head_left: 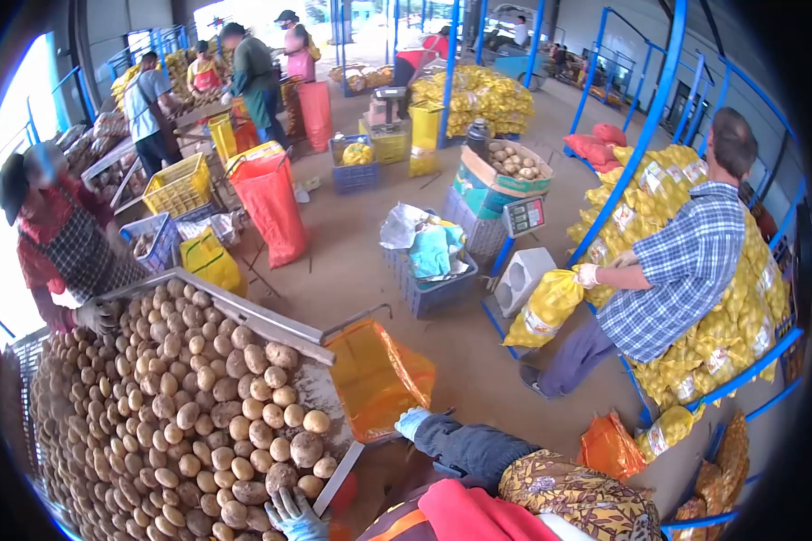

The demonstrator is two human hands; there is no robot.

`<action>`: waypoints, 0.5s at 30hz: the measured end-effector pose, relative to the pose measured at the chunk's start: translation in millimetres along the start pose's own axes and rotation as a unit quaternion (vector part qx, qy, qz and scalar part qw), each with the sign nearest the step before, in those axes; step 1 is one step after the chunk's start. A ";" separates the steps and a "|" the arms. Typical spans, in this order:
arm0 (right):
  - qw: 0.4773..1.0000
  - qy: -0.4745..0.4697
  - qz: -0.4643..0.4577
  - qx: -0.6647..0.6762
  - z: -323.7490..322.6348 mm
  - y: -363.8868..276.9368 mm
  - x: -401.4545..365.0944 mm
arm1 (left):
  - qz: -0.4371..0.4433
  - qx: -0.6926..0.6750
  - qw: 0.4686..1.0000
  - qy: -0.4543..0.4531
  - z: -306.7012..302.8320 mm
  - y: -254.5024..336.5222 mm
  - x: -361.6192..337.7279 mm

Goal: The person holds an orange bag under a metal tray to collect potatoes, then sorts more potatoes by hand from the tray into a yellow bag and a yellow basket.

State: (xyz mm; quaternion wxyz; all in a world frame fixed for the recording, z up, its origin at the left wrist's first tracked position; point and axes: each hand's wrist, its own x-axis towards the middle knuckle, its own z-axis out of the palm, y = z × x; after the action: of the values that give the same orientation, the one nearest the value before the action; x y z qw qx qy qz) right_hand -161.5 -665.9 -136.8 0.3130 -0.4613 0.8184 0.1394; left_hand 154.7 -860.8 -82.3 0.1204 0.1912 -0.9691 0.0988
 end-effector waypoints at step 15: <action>0.981 0.175 0.075 -0.042 26.4 -14.4 -6.3 | 0.114 0.001 0.989 0.099 17.0 -2.0 10.8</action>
State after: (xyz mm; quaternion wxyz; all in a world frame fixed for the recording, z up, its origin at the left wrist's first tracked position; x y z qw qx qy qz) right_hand -136.8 -655.8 -152.1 0.1336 -0.4285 0.8864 0.1135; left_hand 142.4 -870.4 -95.2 0.2034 0.0692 -0.9678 0.1309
